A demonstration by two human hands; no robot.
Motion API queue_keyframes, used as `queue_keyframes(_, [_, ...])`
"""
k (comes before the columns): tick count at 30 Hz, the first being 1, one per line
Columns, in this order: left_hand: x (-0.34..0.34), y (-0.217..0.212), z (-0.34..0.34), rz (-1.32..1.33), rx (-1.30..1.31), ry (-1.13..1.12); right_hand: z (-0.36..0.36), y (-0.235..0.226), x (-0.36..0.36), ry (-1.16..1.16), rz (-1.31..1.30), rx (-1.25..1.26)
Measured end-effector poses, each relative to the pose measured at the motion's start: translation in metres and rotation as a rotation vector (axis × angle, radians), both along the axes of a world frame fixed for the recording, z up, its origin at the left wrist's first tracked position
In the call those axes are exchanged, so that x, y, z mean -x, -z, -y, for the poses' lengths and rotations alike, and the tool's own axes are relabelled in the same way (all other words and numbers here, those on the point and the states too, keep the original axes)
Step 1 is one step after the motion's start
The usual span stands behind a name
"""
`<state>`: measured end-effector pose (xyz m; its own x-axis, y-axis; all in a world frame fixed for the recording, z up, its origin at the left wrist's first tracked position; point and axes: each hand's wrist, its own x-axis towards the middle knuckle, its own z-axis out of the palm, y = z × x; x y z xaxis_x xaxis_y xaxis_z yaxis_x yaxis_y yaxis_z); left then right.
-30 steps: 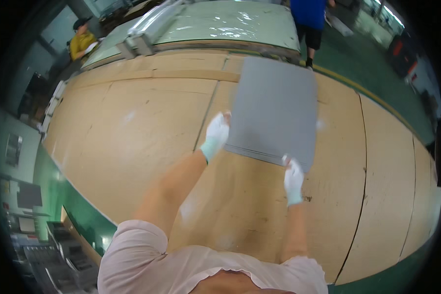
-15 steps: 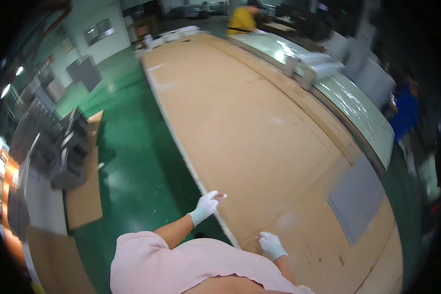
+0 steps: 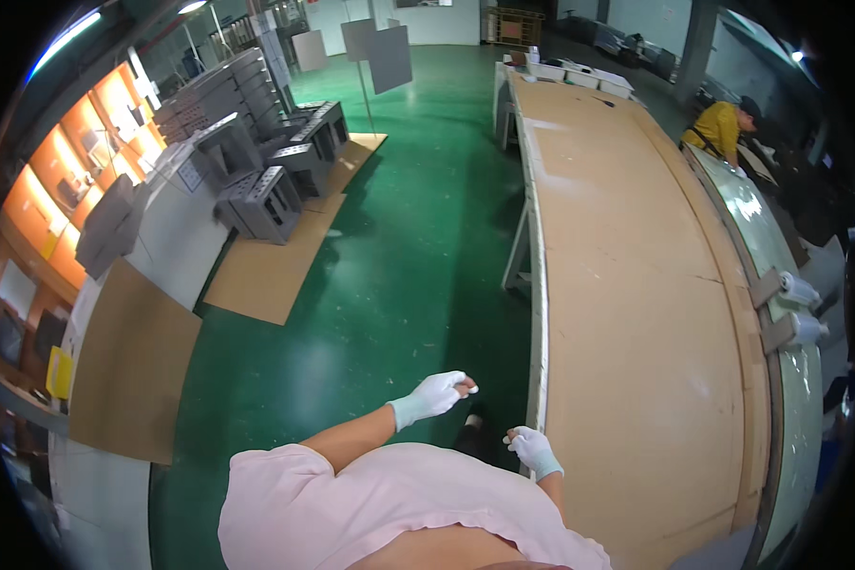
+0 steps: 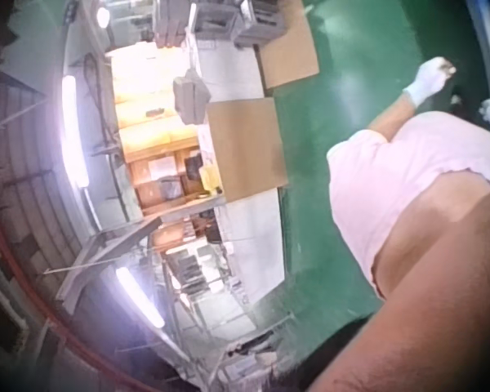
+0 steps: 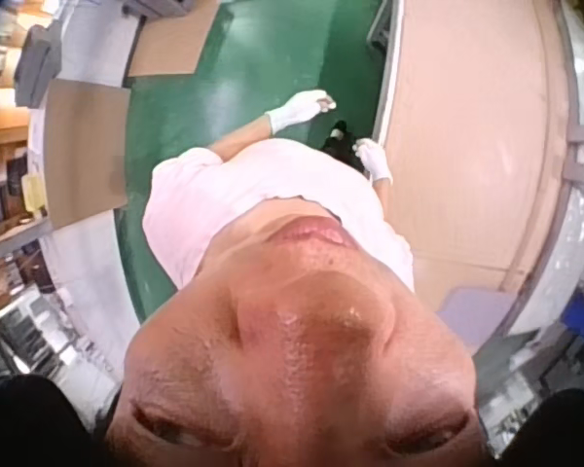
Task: The person unhooks metal panels from overhead hangers by hand and stacks them on a workbench.
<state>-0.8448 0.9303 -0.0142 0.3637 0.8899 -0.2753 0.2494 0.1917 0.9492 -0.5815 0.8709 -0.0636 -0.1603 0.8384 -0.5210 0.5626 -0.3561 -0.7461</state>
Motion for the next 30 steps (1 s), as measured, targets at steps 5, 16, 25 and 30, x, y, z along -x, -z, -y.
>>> queue_keyframes(5, [-0.005,-0.048,-0.082,-0.363,-0.161,0.133,-0.093,-0.002,-0.006,0.083,-0.141,-0.001])
queue_keyframes(16, [0.036,-0.04,-0.238,-0.497,-0.152,-0.004,-0.314,-0.005,0.009,-0.064,-0.186,-0.166])
queue_keyframes(25, [0.139,0.011,-0.341,-0.547,0.101,-0.248,-0.484,-0.004,0.147,-0.523,-0.187,-0.192])
queue_keyframes(30, [0.212,0.015,-0.457,-0.49,-0.005,-0.294,-0.594,-0.012,0.215,-0.619,0.009,-0.216])
